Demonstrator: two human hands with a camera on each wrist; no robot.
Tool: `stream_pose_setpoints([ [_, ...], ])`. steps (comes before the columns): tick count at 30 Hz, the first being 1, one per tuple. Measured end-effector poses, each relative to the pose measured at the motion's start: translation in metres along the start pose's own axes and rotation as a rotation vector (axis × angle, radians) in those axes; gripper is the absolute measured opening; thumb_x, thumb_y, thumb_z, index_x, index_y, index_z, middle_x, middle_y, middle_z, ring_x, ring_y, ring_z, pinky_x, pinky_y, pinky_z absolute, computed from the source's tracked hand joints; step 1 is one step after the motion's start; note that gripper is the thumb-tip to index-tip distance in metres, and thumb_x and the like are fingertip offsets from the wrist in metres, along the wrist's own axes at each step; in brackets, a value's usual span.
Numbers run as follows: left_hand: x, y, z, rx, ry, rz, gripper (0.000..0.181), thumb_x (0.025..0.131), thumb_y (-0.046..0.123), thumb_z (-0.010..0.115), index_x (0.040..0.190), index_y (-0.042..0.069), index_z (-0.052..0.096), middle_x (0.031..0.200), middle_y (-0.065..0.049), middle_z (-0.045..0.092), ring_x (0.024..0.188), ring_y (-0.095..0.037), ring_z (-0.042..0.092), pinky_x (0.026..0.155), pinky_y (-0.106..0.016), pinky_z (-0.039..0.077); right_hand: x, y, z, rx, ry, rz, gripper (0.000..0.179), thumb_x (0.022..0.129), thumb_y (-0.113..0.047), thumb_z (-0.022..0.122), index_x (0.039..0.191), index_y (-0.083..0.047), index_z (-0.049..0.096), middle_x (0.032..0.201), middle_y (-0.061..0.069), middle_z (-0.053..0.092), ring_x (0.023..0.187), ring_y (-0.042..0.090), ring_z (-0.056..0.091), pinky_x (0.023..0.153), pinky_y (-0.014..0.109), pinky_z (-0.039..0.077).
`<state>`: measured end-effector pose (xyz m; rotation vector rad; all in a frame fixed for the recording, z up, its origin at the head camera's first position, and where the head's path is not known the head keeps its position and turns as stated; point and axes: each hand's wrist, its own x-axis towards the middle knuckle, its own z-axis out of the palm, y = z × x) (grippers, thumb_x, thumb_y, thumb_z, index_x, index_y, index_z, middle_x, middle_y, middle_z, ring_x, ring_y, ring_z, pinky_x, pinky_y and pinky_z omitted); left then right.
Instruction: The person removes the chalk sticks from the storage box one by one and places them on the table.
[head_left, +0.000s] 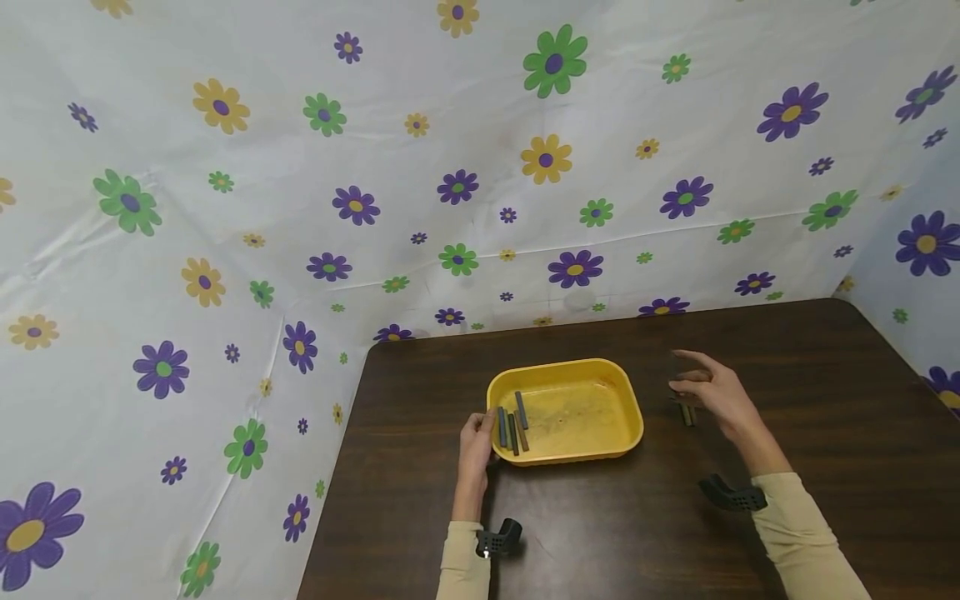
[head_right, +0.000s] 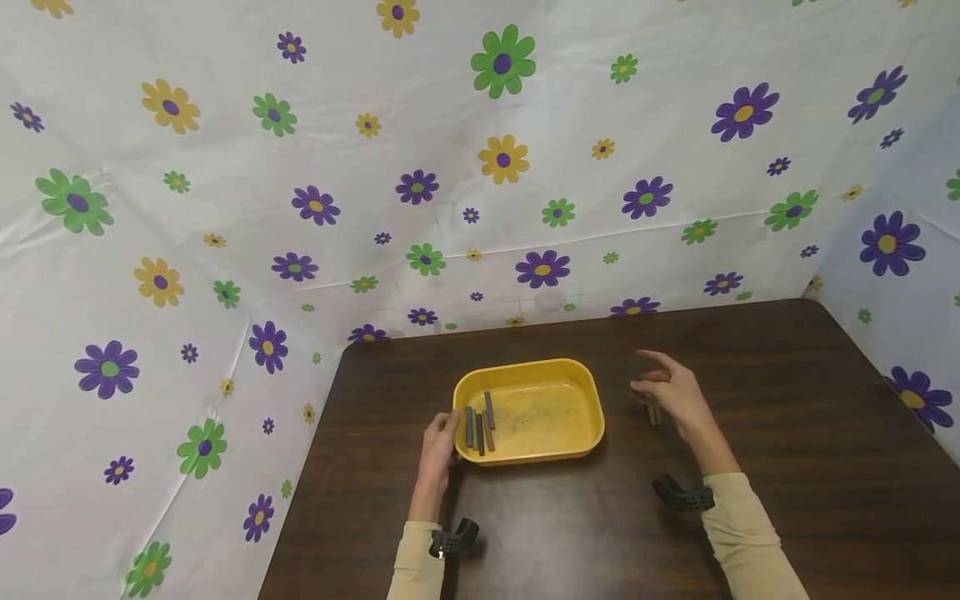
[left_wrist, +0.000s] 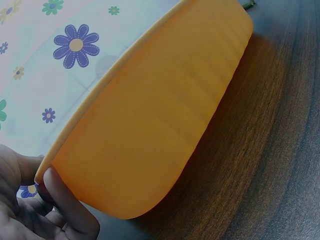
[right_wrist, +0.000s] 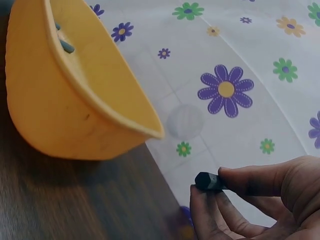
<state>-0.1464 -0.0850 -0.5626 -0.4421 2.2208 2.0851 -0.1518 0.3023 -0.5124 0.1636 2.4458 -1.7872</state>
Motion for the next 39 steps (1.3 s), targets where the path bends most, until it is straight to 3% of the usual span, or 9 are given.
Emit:
stream_pose_setpoints([
  [4, 0.000, -0.001, 0.000, 0.004, 0.000, -0.007, 0.034, 0.109, 0.032, 0.055, 0.108, -0.002, 0.059, 0.082, -0.007, 0.054, 0.058, -0.013, 0.048, 0.052, -0.026, 0.041, -0.003, 0.006, -0.005, -0.011, 0.010, 0.002, 0.066, 0.104, -0.011, 0.064, 0.158, 0.005, 0.030, 0.139, 0.044, 0.046, 0.101, 0.025, 0.071, 0.088, 0.041, 0.059],
  [9, 0.001, -0.001, 0.000, 0.008, 0.003, -0.002, 0.034, 0.109, 0.032, 0.055, 0.108, -0.001, 0.059, 0.082, -0.007, 0.054, 0.058, -0.013, 0.047, 0.052, -0.025, 0.041, -0.005, 0.015, -0.010, 0.002, 0.016, -0.002, 0.066, 0.104, -0.011, 0.064, 0.158, 0.006, 0.030, 0.138, 0.044, 0.047, 0.094, 0.009, 0.068, 0.081, 0.030, 0.059],
  [14, 0.000, -0.001, -0.001, 0.011, 0.003, -0.007, 0.032, 0.109, 0.032, 0.055, 0.107, 0.000, 0.059, 0.082, -0.007, 0.054, 0.058, -0.012, 0.047, 0.052, -0.025, 0.041, -0.006, 0.025, -0.016, 0.023, 0.017, -0.009, 0.067, 0.103, -0.009, 0.064, 0.157, 0.008, 0.028, 0.138, 0.046, 0.045, 0.089, -0.003, 0.064, 0.079, 0.028, 0.059],
  [22, 0.001, -0.001, -0.001, 0.010, 0.000, -0.004, 0.034, 0.109, 0.033, 0.055, 0.106, -0.001, 0.059, 0.080, -0.005, 0.052, 0.058, -0.012, 0.047, 0.051, -0.024, 0.041, -0.010, 0.037, -0.026, -0.082, 0.031, 0.017, 0.067, 0.103, -0.010, 0.065, 0.156, 0.010, 0.030, 0.137, 0.045, 0.048, 0.089, -0.004, 0.059, 0.083, 0.039, 0.057],
  [29, 0.000, -0.001, 0.000, 0.016, 0.006, 0.024, 0.037, 0.110, 0.032, 0.055, 0.108, -0.004, 0.057, 0.080, -0.007, 0.052, 0.056, -0.012, 0.046, 0.050, -0.025, 0.040, -0.013, 0.049, -0.034, -0.111, 0.020, 0.030, 0.067, 0.102, -0.008, 0.064, 0.155, 0.013, 0.028, 0.138, 0.048, 0.045, 0.088, -0.006, 0.058, 0.077, 0.028, 0.056],
  [33, -0.001, 0.000, 0.003, 0.029, 0.023, 0.015, 0.036, 0.111, 0.029, 0.053, 0.110, -0.006, 0.057, 0.081, -0.010, 0.053, 0.057, -0.013, 0.044, 0.051, -0.026, 0.039, -0.013, 0.057, -0.035, -0.088, 0.018, 0.044, 0.066, 0.103, -0.003, 0.062, 0.155, 0.014, 0.026, 0.139, 0.049, 0.042, 0.088, -0.005, 0.059, 0.077, 0.029, 0.059],
  [36, -0.001, 0.001, 0.003, 0.016, 0.013, 0.007, 0.034, 0.111, 0.029, 0.053, 0.109, -0.005, 0.058, 0.081, -0.009, 0.053, 0.057, -0.013, 0.045, 0.052, -0.027, 0.040, -0.011, 0.061, -0.036, -0.111, 0.022, 0.057, 0.066, 0.102, -0.002, 0.061, 0.155, 0.015, 0.026, 0.136, 0.049, 0.045, 0.096, 0.018, 0.069, 0.082, 0.040, 0.060],
  [39, 0.000, 0.000, 0.001, -0.010, -0.006, 0.005, 0.032, 0.110, 0.030, 0.055, 0.107, -0.002, 0.059, 0.079, -0.006, 0.053, 0.057, -0.012, 0.046, 0.051, -0.025, 0.041, -0.008, 0.064, -0.035, -0.187, 0.040, 0.050, 0.065, 0.101, -0.004, 0.064, 0.153, 0.015, 0.029, 0.129, 0.045, 0.055, 0.107, 0.045, 0.064, 0.088, 0.054, 0.055],
])
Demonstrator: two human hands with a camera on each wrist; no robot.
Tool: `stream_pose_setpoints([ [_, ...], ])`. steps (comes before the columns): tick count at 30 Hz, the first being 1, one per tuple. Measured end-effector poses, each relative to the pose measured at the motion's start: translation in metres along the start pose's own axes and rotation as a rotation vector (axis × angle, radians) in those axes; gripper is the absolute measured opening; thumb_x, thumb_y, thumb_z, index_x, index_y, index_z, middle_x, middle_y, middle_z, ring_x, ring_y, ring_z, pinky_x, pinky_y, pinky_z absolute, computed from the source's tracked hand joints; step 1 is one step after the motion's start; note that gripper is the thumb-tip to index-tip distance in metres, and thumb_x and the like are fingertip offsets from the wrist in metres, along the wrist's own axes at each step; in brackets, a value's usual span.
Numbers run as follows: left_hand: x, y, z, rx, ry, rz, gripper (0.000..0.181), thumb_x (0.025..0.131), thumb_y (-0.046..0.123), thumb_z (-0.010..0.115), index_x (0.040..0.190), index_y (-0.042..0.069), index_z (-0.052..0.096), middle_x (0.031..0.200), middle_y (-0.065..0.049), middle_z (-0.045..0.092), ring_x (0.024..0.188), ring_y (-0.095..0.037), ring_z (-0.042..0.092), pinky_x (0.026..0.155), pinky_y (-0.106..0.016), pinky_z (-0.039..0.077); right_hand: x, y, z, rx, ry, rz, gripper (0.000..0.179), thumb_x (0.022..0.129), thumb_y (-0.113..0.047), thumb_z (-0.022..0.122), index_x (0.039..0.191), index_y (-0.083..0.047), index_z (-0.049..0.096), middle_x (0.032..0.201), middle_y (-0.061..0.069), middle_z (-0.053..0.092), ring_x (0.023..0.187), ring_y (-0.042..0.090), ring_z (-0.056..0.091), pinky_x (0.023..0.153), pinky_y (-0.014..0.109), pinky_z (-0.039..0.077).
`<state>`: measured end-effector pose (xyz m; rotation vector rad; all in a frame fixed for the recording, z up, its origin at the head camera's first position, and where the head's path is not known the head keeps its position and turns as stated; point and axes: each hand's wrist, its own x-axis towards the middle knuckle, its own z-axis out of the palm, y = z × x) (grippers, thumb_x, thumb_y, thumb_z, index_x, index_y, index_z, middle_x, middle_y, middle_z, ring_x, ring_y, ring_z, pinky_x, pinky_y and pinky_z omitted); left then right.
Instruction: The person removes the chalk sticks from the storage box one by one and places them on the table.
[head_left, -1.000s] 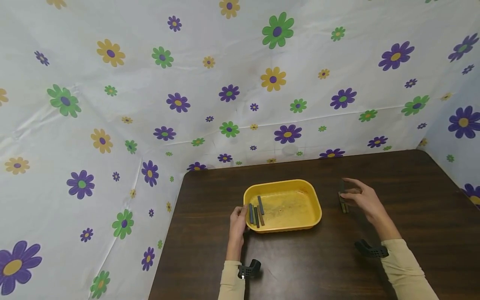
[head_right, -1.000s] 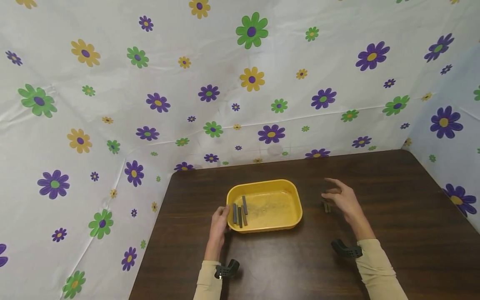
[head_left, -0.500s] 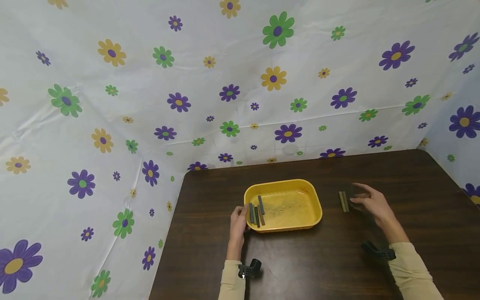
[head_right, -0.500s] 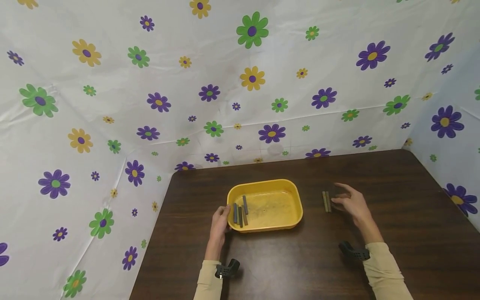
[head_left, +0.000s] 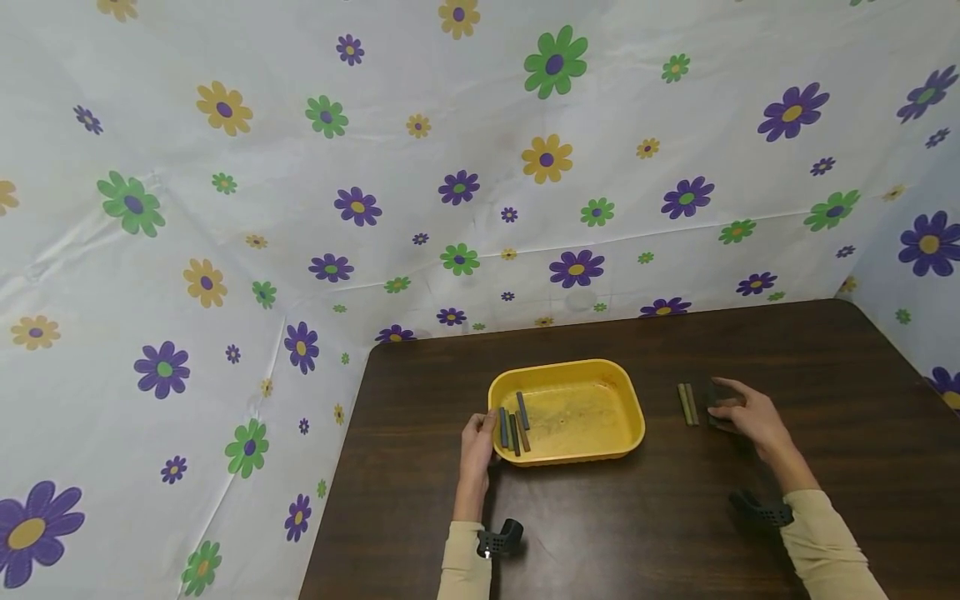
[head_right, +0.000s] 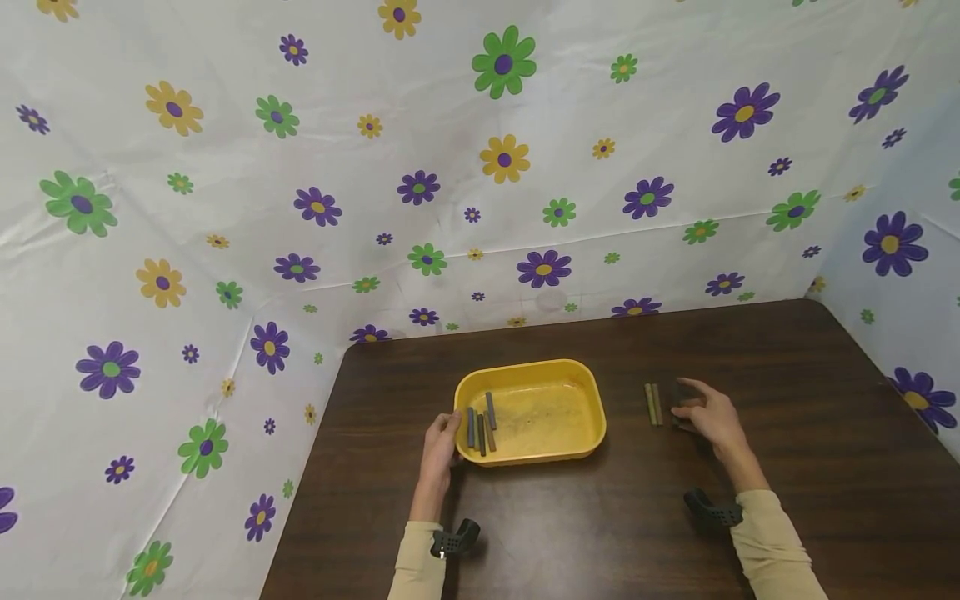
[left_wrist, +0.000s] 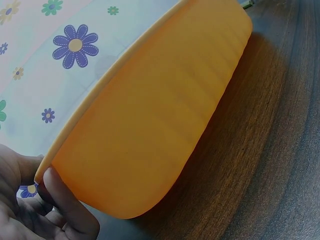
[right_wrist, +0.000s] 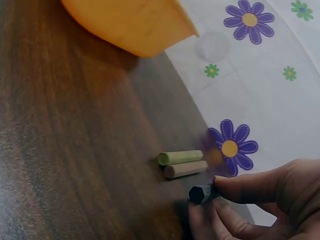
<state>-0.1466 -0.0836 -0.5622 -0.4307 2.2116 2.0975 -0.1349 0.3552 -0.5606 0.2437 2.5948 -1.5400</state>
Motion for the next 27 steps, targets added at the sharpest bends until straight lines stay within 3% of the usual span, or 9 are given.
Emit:
stream_pose_setpoints([
  [1, 0.000, 0.000, 0.000, 0.000, 0.000, -0.002, 0.032, 0.110, 0.030, 0.055, 0.107, -0.002, 0.059, 0.079, -0.006, 0.053, 0.057, -0.012, 0.047, 0.051, -0.026, 0.041, 0.001, 0.001, 0.001, -0.030, 0.008, -0.005, 0.065, 0.100, -0.004, 0.064, 0.152, 0.015, 0.031, 0.127, 0.044, 0.056, 0.111, 0.055, 0.059, 0.089, 0.059, 0.052],
  [5, 0.002, -0.001, 0.000, 0.005, 0.005, -0.008, 0.032, 0.110, 0.029, 0.055, 0.107, -0.002, 0.059, 0.079, -0.006, 0.053, 0.057, -0.012, 0.047, 0.051, -0.025, 0.041, 0.004, 0.000, 0.004, -0.102, 0.033, -0.017, 0.064, 0.098, -0.004, 0.065, 0.150, 0.015, 0.034, 0.126, 0.044, 0.057, 0.114, 0.062, 0.053, 0.091, 0.068, 0.046],
  [12, 0.002, -0.002, 0.000, 0.013, 0.013, -0.005, 0.030, 0.110, 0.028, 0.055, 0.105, -0.001, 0.059, 0.080, -0.006, 0.053, 0.057, -0.013, 0.047, 0.051, -0.025, 0.041, 0.008, -0.002, 0.011, -0.231, 0.055, -0.053, 0.060, 0.096, -0.005, 0.068, 0.145, 0.015, 0.041, 0.117, 0.040, 0.064, 0.102, 0.056, 0.061, 0.083, 0.066, 0.049],
  [21, 0.000, -0.001, 0.000, 0.009, 0.008, 0.003, 0.029, 0.110, 0.027, 0.054, 0.105, 0.000, 0.059, 0.079, -0.005, 0.053, 0.057, -0.013, 0.046, 0.052, -0.027, 0.041, 0.008, -0.002, 0.016, -0.209, 0.073, -0.057, 0.055, 0.094, 0.000, 0.066, 0.142, 0.017, 0.043, 0.114, 0.039, 0.065, 0.090, 0.046, 0.066, 0.074, 0.057, 0.053],
  [27, 0.001, -0.002, 0.000, 0.005, 0.005, 0.006, 0.028, 0.110, 0.027, 0.054, 0.104, 0.000, 0.059, 0.078, -0.005, 0.052, 0.056, -0.013, 0.046, 0.052, -0.027, 0.041, 0.007, -0.001, 0.017, -0.187, 0.093, -0.049, 0.052, 0.096, 0.001, 0.062, 0.142, 0.017, 0.043, 0.115, 0.038, 0.065, 0.097, 0.051, 0.064, 0.078, 0.059, 0.052],
])
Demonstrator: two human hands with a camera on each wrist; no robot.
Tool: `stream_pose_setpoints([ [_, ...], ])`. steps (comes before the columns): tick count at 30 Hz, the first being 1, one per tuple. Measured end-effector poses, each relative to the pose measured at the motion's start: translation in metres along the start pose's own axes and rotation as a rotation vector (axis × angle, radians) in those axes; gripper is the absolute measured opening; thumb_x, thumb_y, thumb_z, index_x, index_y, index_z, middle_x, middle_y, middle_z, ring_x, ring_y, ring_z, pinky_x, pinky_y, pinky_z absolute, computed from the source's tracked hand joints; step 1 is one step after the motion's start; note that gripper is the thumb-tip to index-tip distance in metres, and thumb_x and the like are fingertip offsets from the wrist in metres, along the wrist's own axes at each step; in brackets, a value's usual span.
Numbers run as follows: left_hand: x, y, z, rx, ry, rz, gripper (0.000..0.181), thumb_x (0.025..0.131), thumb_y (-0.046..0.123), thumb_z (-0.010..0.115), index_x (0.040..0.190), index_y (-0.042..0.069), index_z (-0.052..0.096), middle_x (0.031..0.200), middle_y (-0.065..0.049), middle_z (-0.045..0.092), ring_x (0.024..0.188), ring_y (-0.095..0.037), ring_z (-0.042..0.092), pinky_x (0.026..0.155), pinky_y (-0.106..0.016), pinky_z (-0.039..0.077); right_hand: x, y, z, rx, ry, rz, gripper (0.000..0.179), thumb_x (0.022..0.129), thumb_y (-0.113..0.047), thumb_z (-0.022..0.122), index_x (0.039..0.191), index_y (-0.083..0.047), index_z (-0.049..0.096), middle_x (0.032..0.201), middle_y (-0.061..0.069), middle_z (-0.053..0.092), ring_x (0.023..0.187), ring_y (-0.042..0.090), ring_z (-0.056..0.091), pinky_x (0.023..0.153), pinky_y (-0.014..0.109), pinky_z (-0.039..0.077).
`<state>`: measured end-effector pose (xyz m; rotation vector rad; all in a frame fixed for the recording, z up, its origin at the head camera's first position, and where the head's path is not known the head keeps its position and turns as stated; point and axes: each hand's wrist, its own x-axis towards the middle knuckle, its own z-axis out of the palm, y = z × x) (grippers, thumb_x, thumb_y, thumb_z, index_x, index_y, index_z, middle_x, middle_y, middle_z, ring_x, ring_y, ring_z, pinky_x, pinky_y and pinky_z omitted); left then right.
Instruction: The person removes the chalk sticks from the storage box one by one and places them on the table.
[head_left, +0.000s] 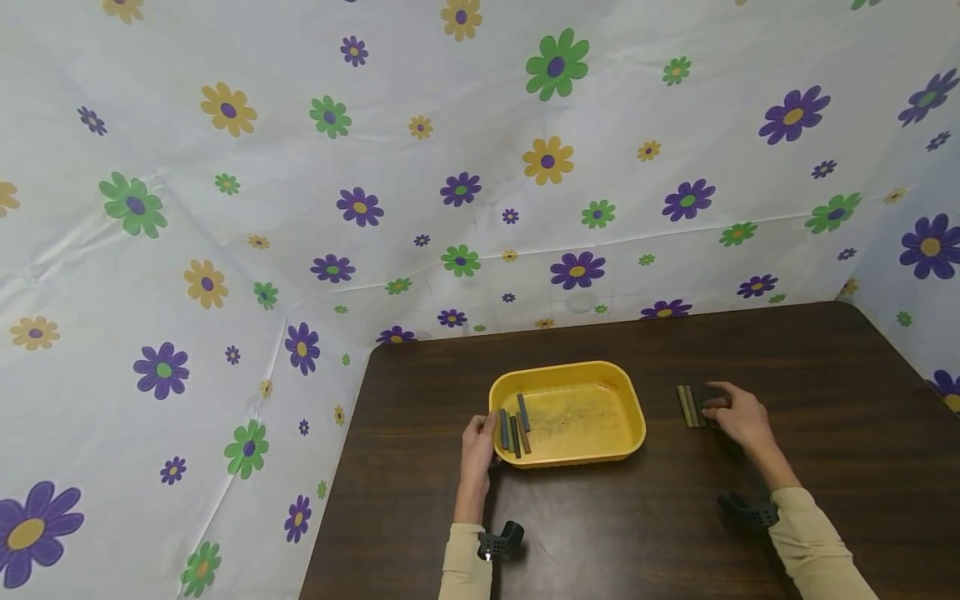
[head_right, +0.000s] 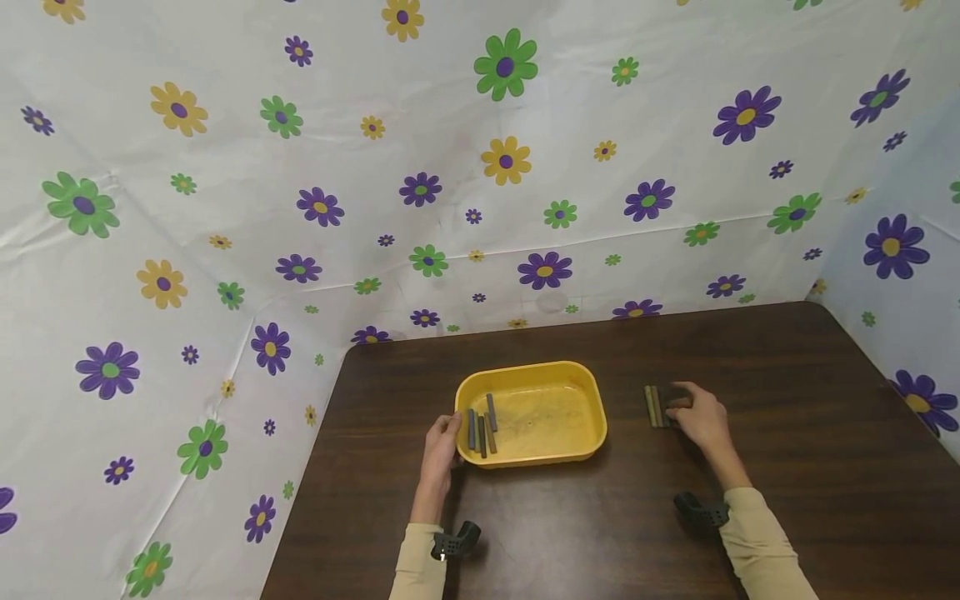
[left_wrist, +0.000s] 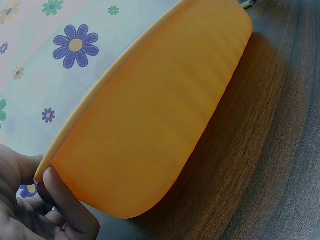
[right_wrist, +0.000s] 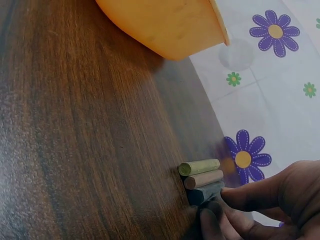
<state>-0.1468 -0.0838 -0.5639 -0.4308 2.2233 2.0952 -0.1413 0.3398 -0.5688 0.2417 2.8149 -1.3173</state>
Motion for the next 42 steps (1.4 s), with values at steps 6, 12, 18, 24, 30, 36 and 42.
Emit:
stream_pose_setpoints([
  [6, 0.001, -0.002, 0.000, -0.003, 0.001, -0.002, 0.031, 0.110, 0.029, 0.055, 0.106, -0.002, 0.059, 0.080, -0.007, 0.053, 0.056, -0.013, 0.046, 0.052, -0.027, 0.041, -0.004, -0.005, -0.002, 0.011, 0.043, 0.018, 0.046, 0.101, -0.002, 0.057, 0.142, 0.016, 0.044, 0.115, 0.037, 0.066, 0.105, 0.057, 0.059, 0.086, 0.067, 0.046],
  [12, 0.000, -0.001, -0.001, -0.007, -0.002, 0.007, 0.036, 0.110, 0.031, 0.055, 0.108, -0.005, 0.059, 0.082, -0.010, 0.054, 0.057, -0.013, 0.046, 0.051, -0.026, 0.041, -0.005, -0.015, -0.003, 0.022, 0.091, 0.037, 0.044, 0.106, -0.012, 0.055, 0.141, 0.015, 0.047, 0.118, 0.038, 0.063, 0.104, 0.055, 0.059, 0.081, 0.063, 0.048],
  [18, -0.002, -0.001, 0.000, 0.000, 0.008, 0.014, 0.038, 0.109, 0.033, 0.056, 0.107, -0.004, 0.059, 0.082, -0.010, 0.054, 0.057, -0.013, 0.046, 0.052, -0.028, 0.040, -0.006, -0.027, -0.003, 0.024, 0.122, 0.010, 0.043, 0.108, -0.016, 0.054, 0.139, 0.013, 0.050, 0.120, 0.039, 0.062, 0.106, 0.056, 0.059, 0.082, 0.064, 0.048],
  [24, -0.001, 0.000, 0.000, 0.010, 0.013, 0.019, 0.036, 0.109, 0.035, 0.056, 0.106, -0.001, 0.058, 0.082, -0.009, 0.053, 0.057, -0.013, 0.046, 0.052, -0.028, 0.041, -0.008, -0.040, -0.005, 0.025, 0.144, -0.027, 0.041, 0.108, -0.018, 0.054, 0.137, 0.011, 0.054, 0.118, 0.037, 0.065, 0.097, 0.048, 0.064, 0.069, 0.046, 0.050],
  [30, 0.001, -0.003, 0.000, 0.015, 0.020, 0.017, 0.037, 0.110, 0.033, 0.055, 0.108, -0.003, 0.059, 0.080, -0.008, 0.054, 0.055, -0.012, 0.045, 0.050, -0.026, 0.039, -0.012, -0.056, -0.006, 0.026, 0.154, -0.061, 0.040, 0.109, -0.021, 0.054, 0.136, 0.009, 0.057, 0.115, 0.033, 0.067, 0.093, 0.042, 0.065, 0.067, 0.037, 0.046],
  [36, -0.004, 0.005, 0.000, 0.020, 0.016, 0.015, 0.038, 0.110, 0.030, 0.055, 0.112, -0.008, 0.058, 0.081, -0.012, 0.055, 0.056, -0.013, 0.045, 0.051, -0.027, 0.040, -0.017, -0.074, -0.007, 0.037, 0.152, -0.091, 0.039, 0.109, -0.020, 0.054, 0.135, 0.008, 0.058, 0.116, 0.034, 0.066, 0.096, 0.044, 0.065, 0.068, 0.038, 0.047],
  [42, 0.000, -0.002, -0.001, 0.001, 0.001, 0.007, 0.037, 0.109, 0.031, 0.055, 0.110, -0.006, 0.059, 0.080, -0.009, 0.054, 0.056, -0.012, 0.046, 0.051, -0.026, 0.041, -0.020, -0.088, -0.007, 0.047, 0.159, -0.128, 0.039, 0.109, -0.020, 0.054, 0.135, 0.008, 0.058, 0.118, 0.033, 0.066, 0.101, 0.047, 0.065, 0.076, 0.051, 0.053],
])
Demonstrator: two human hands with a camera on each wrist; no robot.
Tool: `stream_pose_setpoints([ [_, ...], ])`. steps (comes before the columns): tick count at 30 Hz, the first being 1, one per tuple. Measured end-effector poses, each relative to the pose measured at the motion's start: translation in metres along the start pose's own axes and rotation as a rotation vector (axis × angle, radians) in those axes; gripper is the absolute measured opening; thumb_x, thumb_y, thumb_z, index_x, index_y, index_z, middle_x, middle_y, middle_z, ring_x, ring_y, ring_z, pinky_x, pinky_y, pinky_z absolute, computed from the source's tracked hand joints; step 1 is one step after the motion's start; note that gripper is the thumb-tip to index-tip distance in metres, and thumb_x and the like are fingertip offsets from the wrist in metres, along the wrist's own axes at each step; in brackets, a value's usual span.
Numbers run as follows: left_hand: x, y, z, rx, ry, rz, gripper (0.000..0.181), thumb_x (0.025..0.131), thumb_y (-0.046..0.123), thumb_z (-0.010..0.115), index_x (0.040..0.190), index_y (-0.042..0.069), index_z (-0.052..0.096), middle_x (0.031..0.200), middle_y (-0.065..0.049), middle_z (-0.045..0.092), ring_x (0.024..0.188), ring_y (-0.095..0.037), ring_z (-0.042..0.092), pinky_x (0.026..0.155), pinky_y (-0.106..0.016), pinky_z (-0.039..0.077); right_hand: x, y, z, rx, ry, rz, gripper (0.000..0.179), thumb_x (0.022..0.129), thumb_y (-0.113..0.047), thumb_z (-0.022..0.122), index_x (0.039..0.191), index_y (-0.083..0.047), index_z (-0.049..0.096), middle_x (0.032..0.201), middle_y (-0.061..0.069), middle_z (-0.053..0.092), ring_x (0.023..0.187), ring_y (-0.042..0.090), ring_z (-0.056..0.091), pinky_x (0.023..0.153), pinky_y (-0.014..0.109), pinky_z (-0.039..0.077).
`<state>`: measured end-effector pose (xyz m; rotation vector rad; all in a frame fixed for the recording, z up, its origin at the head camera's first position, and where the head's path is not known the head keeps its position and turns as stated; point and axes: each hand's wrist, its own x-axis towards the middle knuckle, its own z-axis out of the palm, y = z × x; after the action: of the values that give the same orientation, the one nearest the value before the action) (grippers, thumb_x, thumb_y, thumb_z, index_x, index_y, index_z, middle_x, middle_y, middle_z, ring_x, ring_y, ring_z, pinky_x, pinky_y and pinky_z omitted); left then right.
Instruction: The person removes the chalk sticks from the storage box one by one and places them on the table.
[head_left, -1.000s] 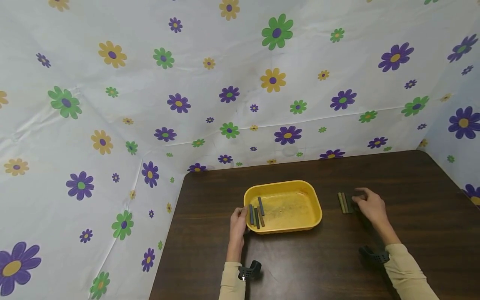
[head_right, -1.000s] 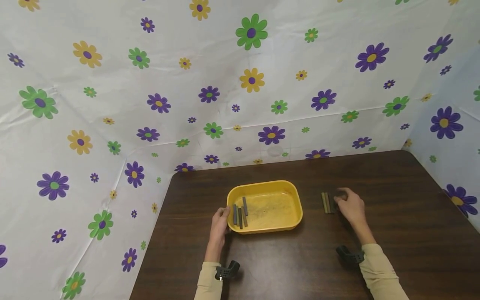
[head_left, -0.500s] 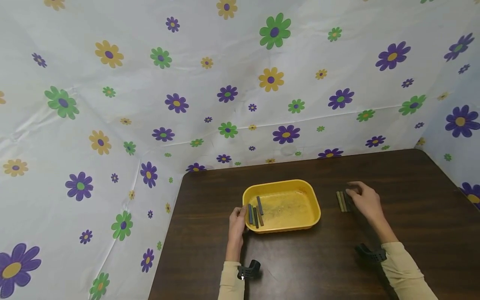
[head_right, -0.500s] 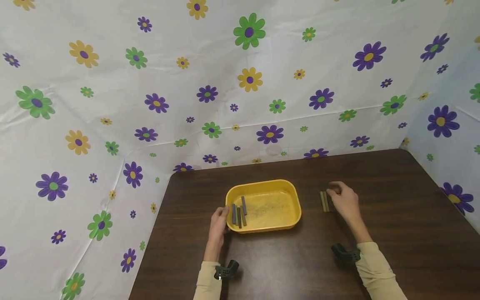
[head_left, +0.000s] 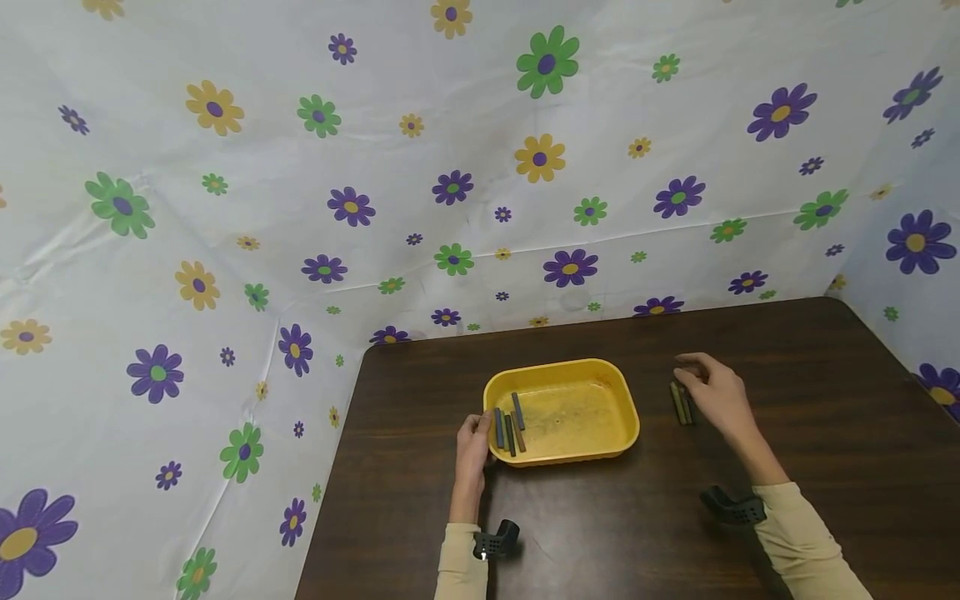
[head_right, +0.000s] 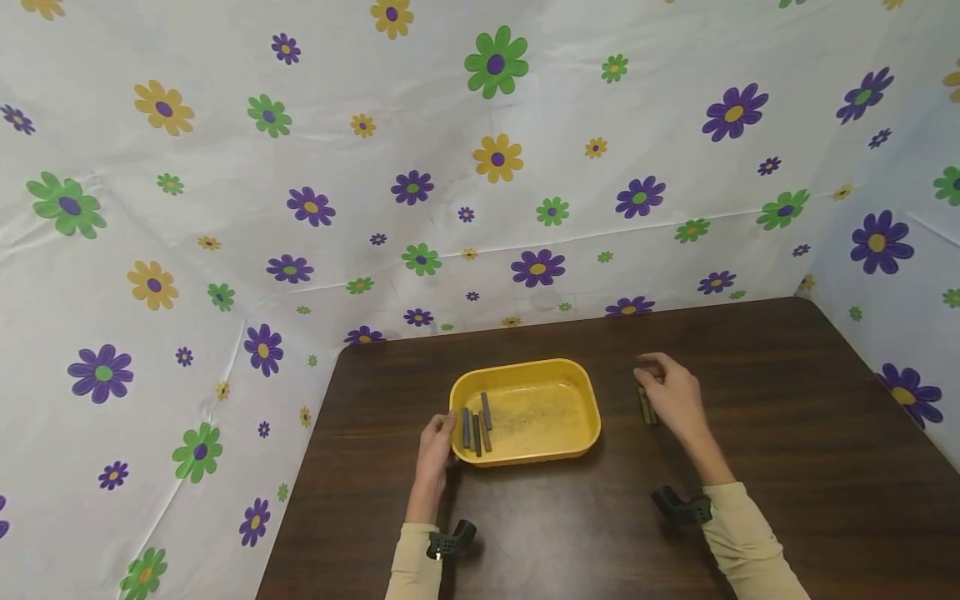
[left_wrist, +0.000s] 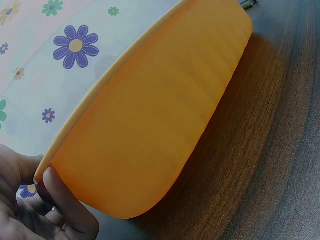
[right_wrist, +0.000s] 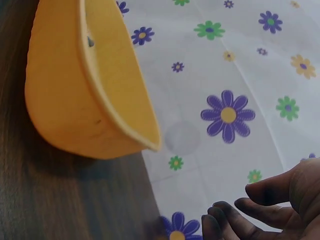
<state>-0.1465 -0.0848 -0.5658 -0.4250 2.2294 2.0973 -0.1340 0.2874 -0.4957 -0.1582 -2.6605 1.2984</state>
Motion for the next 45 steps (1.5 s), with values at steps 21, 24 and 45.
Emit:
stream_pose_setpoints([
  [21, -0.001, 0.000, 0.000, 0.006, -0.006, 0.020, 0.038, 0.110, 0.033, 0.055, 0.109, -0.004, 0.059, 0.080, -0.009, 0.053, 0.056, -0.012, 0.045, 0.050, -0.025, 0.040, -0.006, -0.044, 0.004, 0.043, -0.039, -0.055, 0.037, 0.109, -0.021, 0.055, 0.135, 0.004, 0.060, 0.121, 0.031, 0.066, 0.109, 0.046, 0.063, 0.091, 0.062, 0.050],
  [24, 0.000, 0.000, 0.000, 0.008, -0.004, 0.027, 0.038, 0.109, 0.034, 0.055, 0.108, -0.004, 0.058, 0.080, -0.008, 0.053, 0.056, -0.011, 0.045, 0.050, -0.025, 0.040, -0.007, -0.048, 0.005, 0.045, -0.049, -0.056, 0.036, 0.109, -0.020, 0.055, 0.135, 0.004, 0.060, 0.120, 0.030, 0.066, 0.106, 0.045, 0.064, 0.089, 0.060, 0.051],
  [45, 0.000, 0.001, 0.000, -0.006, -0.006, -0.013, 0.036, 0.110, 0.031, 0.055, 0.111, -0.005, 0.059, 0.081, -0.009, 0.055, 0.059, -0.013, 0.048, 0.051, -0.025, 0.041, -0.012, -0.074, 0.026, 0.120, -0.122, -0.069, 0.033, 0.108, -0.018, 0.058, 0.133, 0.003, 0.062, 0.114, 0.022, 0.070, 0.097, 0.035, 0.069, 0.077, 0.039, 0.056],
])
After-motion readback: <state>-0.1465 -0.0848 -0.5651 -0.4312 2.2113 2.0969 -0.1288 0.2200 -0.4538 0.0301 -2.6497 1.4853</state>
